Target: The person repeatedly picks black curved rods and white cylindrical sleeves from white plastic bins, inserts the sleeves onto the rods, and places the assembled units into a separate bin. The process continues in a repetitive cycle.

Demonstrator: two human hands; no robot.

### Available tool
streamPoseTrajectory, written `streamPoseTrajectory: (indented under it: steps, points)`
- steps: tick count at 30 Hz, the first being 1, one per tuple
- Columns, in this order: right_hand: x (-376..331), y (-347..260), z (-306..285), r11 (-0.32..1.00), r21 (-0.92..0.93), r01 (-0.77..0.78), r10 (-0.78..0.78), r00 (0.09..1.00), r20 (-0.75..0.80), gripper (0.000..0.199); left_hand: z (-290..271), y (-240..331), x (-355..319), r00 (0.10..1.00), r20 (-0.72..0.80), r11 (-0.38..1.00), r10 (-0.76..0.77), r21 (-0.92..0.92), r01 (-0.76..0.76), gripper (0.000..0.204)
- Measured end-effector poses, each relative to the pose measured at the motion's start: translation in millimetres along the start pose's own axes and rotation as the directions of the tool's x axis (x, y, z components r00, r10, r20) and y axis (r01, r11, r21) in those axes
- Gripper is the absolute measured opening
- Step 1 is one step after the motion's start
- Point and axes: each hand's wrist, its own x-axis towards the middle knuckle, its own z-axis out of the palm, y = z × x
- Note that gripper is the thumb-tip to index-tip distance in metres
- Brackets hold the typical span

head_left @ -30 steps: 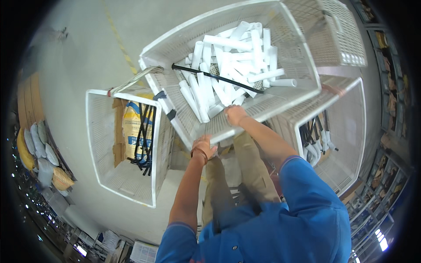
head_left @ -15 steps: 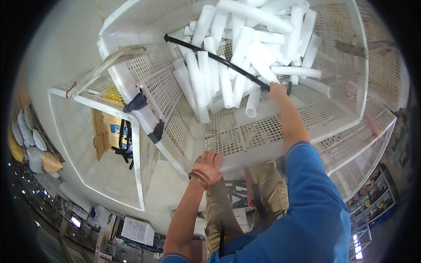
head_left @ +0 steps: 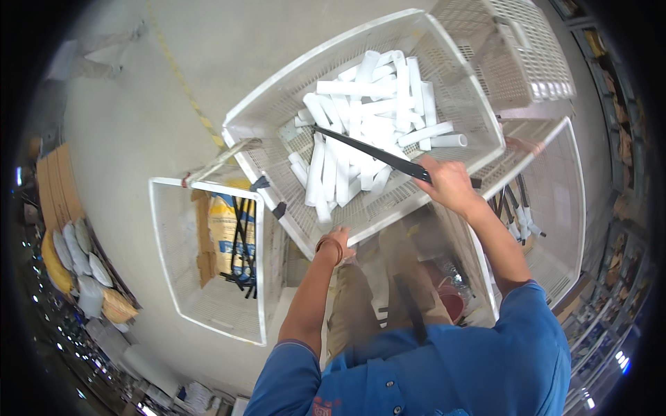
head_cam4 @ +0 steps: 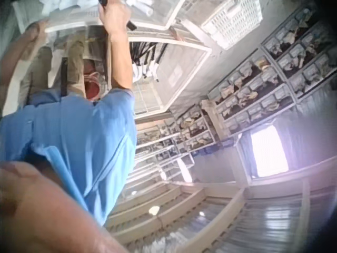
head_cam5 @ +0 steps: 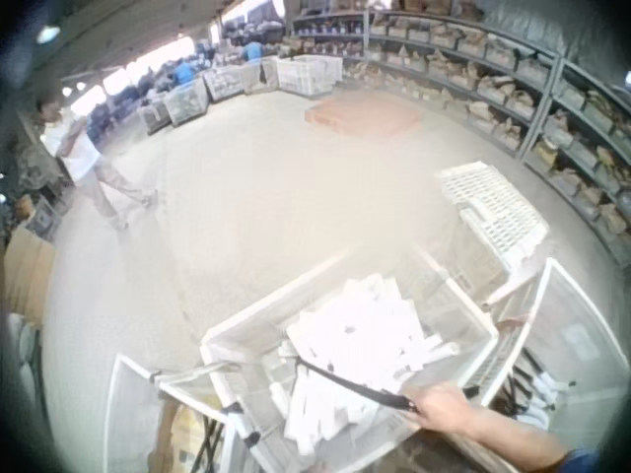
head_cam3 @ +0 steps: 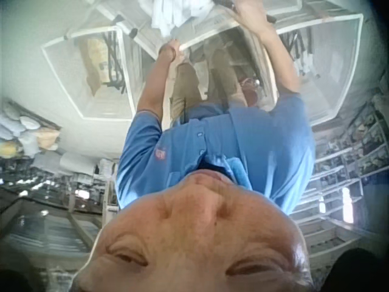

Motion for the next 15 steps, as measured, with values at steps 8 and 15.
streamPoseTrajectory:
  steps: [8,15]
  points:
    - [-252.1,-154.4,-186.9,1.0,0.008,-0.012,0.014,0.934,-0.358,0.027,-93.4,218.0,-251.0,0.136,-0.564,0.43,0.815,0.43,-0.794,0.077]
    - [-453.7,-263.1,-277.7,0.908,-0.375,-0.186,-0.137,0.714,-0.687,0.043,-37.0,380.7,-424.9,-0.144,-0.11,-0.112,0.983,0.254,-0.961,0.044]
